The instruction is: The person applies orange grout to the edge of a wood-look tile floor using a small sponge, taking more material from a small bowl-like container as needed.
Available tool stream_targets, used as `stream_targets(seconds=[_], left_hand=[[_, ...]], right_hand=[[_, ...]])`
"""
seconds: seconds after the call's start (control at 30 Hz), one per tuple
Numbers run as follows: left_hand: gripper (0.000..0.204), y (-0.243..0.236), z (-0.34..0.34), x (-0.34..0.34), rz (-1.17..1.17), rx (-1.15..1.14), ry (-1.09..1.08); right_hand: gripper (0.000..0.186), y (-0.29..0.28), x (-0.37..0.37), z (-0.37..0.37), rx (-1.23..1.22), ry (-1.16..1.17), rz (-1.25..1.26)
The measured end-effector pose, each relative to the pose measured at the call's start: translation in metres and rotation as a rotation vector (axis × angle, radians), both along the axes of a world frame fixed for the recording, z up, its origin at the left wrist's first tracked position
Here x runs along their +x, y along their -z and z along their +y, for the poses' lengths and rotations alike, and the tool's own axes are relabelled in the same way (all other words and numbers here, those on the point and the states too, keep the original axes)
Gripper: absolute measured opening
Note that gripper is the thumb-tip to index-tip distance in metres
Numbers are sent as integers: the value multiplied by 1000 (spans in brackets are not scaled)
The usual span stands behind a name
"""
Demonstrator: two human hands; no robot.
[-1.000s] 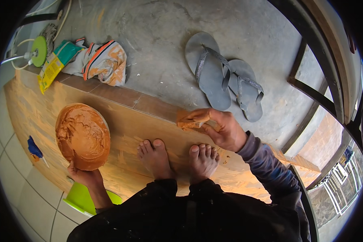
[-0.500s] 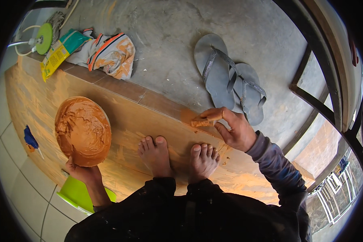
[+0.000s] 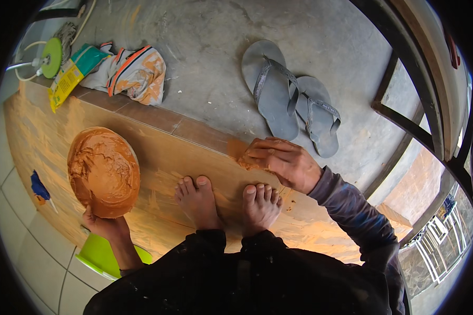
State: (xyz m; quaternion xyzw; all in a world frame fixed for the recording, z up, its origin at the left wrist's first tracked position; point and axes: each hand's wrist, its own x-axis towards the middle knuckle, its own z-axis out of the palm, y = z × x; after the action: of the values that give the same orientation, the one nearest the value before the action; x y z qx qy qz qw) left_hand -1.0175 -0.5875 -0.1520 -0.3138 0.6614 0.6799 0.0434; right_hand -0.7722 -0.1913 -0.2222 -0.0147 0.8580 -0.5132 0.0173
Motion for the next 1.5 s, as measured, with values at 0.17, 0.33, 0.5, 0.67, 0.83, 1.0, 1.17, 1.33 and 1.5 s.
stream_targets(seconds=[0.17,0.33,0.5,0.67,0.83,1.0,1.17,1.33,1.5], left_hand=[[52,1,-3,-1,15,59,28],[52,3,-11,-1,7,66,41],[52,5,-11,-3,10,94,55],[54,4,-5,-4,8,33,9],[53,2,-6,-4,-3,23,7],[52,2,-6,-5,-3,37,0],[53,4,-2,-5,-7,56,21],[53,4,-7,-5,5,48,24],[53,6,-13,-6,7,87,67]], right_hand=[[32,-3,49,-2,187,-78,59],[38,-13,35,-8,163,27,2],[41,-6,38,-19,295,-32,4],[37,-7,66,0,268,48,-146],[27,-49,46,-1,142,543,-540],[25,-43,35,-16,97,408,-621],[29,-38,-12,-41,62,426,-468],[42,-22,-35,-37,-201,432,-421],[34,-3,-27,-11,-81,139,59]])
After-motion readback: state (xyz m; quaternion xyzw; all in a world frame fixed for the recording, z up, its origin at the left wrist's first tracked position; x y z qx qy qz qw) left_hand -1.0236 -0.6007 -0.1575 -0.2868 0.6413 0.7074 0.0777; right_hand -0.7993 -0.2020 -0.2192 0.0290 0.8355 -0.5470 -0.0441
